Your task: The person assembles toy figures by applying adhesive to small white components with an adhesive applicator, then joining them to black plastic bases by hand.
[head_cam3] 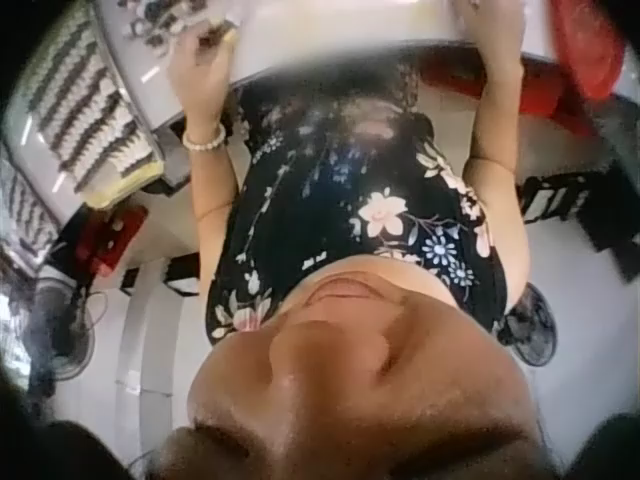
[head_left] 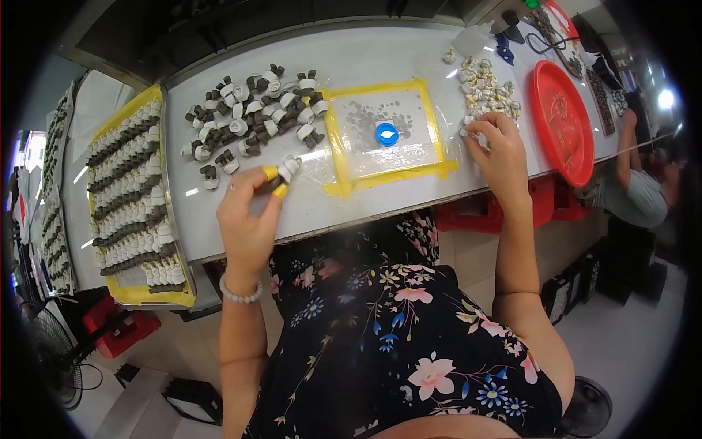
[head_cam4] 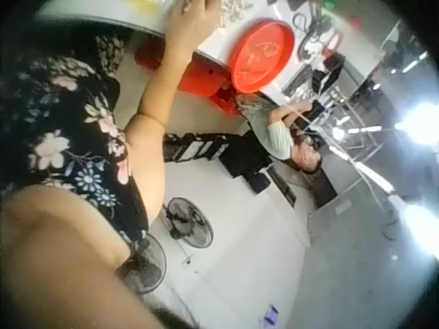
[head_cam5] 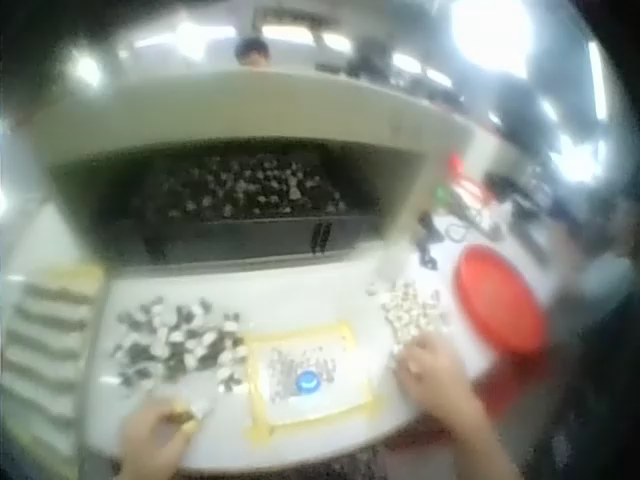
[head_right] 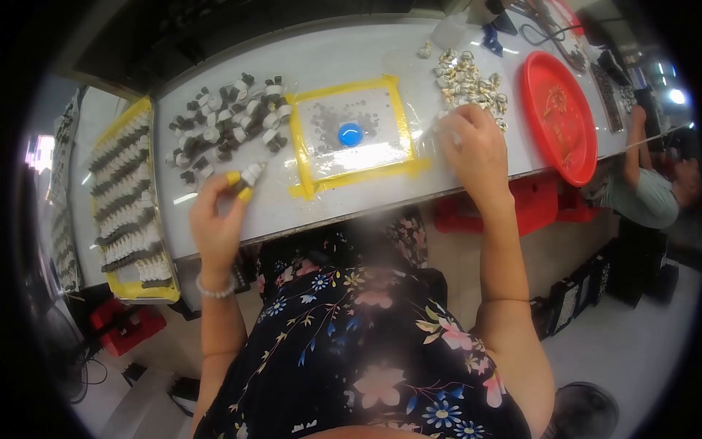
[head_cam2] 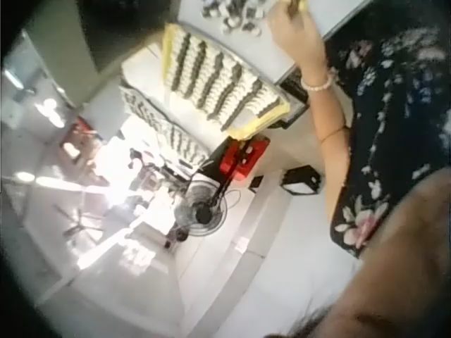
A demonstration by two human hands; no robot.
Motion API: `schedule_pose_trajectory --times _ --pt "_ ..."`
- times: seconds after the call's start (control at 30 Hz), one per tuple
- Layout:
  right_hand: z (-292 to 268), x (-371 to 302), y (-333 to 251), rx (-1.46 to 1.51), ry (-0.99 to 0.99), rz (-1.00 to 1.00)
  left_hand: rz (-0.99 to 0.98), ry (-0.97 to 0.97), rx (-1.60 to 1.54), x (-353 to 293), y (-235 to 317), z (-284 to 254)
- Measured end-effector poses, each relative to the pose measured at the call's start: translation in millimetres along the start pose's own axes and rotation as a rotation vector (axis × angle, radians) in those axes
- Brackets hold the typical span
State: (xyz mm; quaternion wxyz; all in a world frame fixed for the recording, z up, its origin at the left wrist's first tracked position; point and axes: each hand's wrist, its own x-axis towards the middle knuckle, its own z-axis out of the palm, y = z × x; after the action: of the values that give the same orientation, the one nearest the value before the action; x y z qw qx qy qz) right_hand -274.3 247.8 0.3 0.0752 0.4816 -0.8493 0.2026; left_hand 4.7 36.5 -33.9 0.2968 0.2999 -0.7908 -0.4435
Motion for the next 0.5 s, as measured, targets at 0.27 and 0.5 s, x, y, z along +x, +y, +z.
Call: schedule_pose_trajectory --times 0.27,0.5 --pt "10.1 2.2 -6.3 0.027 0.001 -0.162 0.282 0.071 0.404 -26.8 4.8 3.6" --pt "14.4 -4.7 -12.5 0.065 0.070 -0.057 0.302 0.127 0.393 0.9 28.8 13.1"
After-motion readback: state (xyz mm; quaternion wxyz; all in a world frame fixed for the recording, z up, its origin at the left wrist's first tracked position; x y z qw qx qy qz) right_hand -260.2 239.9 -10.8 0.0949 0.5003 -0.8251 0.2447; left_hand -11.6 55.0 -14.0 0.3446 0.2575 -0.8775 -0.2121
